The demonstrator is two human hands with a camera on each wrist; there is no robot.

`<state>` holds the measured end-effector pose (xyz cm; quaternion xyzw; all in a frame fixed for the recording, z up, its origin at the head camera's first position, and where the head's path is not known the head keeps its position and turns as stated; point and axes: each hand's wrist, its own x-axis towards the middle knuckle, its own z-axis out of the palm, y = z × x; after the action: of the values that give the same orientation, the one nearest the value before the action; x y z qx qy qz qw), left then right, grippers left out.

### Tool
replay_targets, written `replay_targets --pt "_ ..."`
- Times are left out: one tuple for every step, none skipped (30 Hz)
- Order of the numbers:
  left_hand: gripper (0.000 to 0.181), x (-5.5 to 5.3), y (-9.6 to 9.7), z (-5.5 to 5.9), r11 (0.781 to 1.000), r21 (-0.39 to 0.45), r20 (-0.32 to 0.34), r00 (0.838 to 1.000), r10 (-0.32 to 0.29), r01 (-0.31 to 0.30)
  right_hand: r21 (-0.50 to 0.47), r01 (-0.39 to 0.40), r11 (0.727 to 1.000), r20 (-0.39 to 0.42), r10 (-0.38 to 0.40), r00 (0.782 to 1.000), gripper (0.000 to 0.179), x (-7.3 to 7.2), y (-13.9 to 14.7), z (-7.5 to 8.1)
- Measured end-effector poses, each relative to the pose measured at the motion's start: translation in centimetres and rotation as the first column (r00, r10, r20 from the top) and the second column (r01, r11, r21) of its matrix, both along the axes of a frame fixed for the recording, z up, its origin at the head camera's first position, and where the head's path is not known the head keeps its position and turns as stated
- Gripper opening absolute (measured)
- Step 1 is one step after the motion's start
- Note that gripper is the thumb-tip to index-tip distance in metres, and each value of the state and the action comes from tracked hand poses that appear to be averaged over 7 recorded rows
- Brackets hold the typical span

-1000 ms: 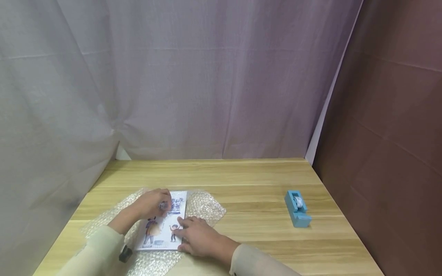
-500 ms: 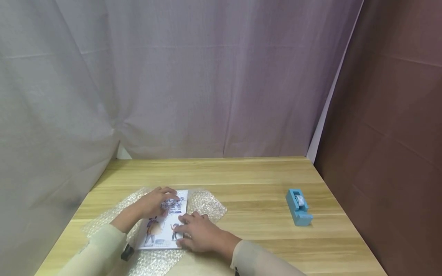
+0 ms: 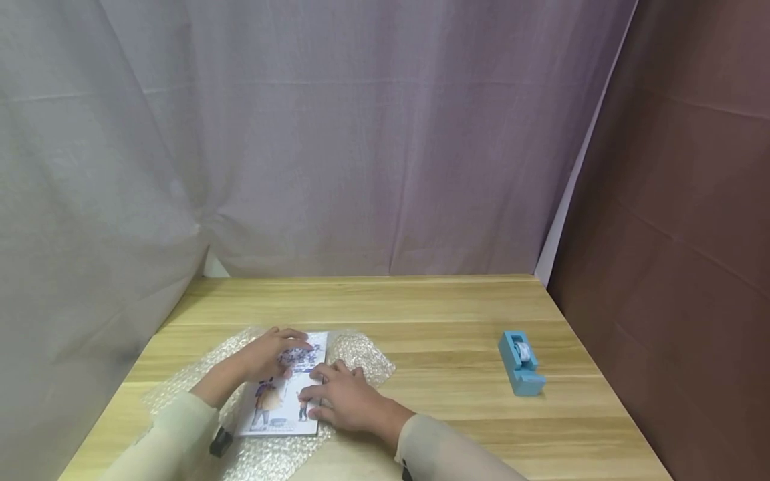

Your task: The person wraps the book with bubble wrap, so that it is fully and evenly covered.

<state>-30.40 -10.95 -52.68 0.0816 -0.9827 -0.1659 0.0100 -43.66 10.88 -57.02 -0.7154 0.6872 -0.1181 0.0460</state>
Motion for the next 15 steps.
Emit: replay_targets --pt "0.063 0.06 0.02 0.06 1.000 0.002 0.000 1.000 0.003 -0.003 -0.001 0.002 1.000 -0.003 -0.002 1.000 0.038 0.03 -0.08 0.00" --pt "0.062 0.09 0.05 0.13 1.000 0.004 0.001 1.000 0.003 -0.003 0.000 0.007 1.000 -0.007 -0.007 1.000 0.038 0.07 -0.18 -0.03" --pt "0.062 0.11 0.07 0.18 1.000 0.003 0.001 1.000 0.002 -0.002 0.001 0.012 1.000 -0.005 -0.012 1.000 0.039 0.10 -0.26 -0.03" --pt "0.062 0.13 0.09 0.25 1.000 0.005 0.000 1.000 0.002 -0.002 0.002 0.020 1.000 -0.002 -0.020 1.000 0.040 0.15 -0.33 -0.05" --pt "0.062 0.14 0.11 0.29 1.000 0.003 0.000 1.000 0.001 -0.001 0.002 0.030 1.000 0.004 -0.030 1.000 0.042 0.19 -0.39 -0.03" --pt "0.061 0.14 0.10 0.30 1.000 0.000 0.000 1.000 0.000 0.000 0.000 0.041 0.999 0.009 -0.041 0.999 0.044 0.21 -0.46 -0.01" --pt "0.061 0.14 0.09 0.28 1.000 -0.002 -0.002 1.000 -0.001 0.001 -0.002 0.054 0.999 0.021 -0.054 0.998 0.047 0.24 -0.52 -0.01" --pt "0.062 0.13 0.07 0.26 1.000 -0.007 -0.004 1.000 -0.004 0.004 -0.004 0.068 0.998 0.034 -0.067 0.997 0.050 0.24 -0.58 -0.03" --pt "0.062 0.11 0.05 0.22 1.000 -0.009 -0.007 1.000 -0.005 0.005 -0.006 0.082 0.997 0.046 -0.081 0.996 0.054 0.23 -0.64 -0.06" --pt "0.063 0.10 0.02 0.17 1.000 -0.011 -0.009 1.000 -0.006 0.006 -0.010 0.095 0.995 0.054 -0.094 0.994 0.058 0.22 -0.69 -0.08" --pt "0.063 0.07 -0.02 0.11 1.000 -0.012 -0.011 1.000 -0.008 0.008 -0.013 0.107 0.994 0.062 -0.106 0.992 0.062 0.21 -0.76 -0.12" --pt "0.064 0.04 -0.05 0.04 1.000 -0.011 -0.014 1.000 -0.008 0.008 -0.015 0.117 0.993 0.062 -0.116 0.991 0.066 0.19 -0.81 -0.16" --pt "0.065 0.02 -0.07 -0.01 1.000 -0.008 -0.016 1.000 -0.008 0.008 -0.014 0.125 0.992 0.059 -0.124 0.990 0.071 0.17 -0.83 -0.18" --pt "0.065 -0.01 -0.10 -0.07 1.000 -0.005 -0.017 1.000 -0.008 0.007 -0.011 0.133 0.991 0.051 -0.132 0.990 0.075 0.14 -0.88 -0.24" --pt "0.065 -0.03 -0.13 -0.15 1.000 -0.001 -0.019 1.000 -0.006 0.006 -0.007 0.139 0.990 0.044 -0.139 0.989 0.079 0.10 -0.93 -0.31"
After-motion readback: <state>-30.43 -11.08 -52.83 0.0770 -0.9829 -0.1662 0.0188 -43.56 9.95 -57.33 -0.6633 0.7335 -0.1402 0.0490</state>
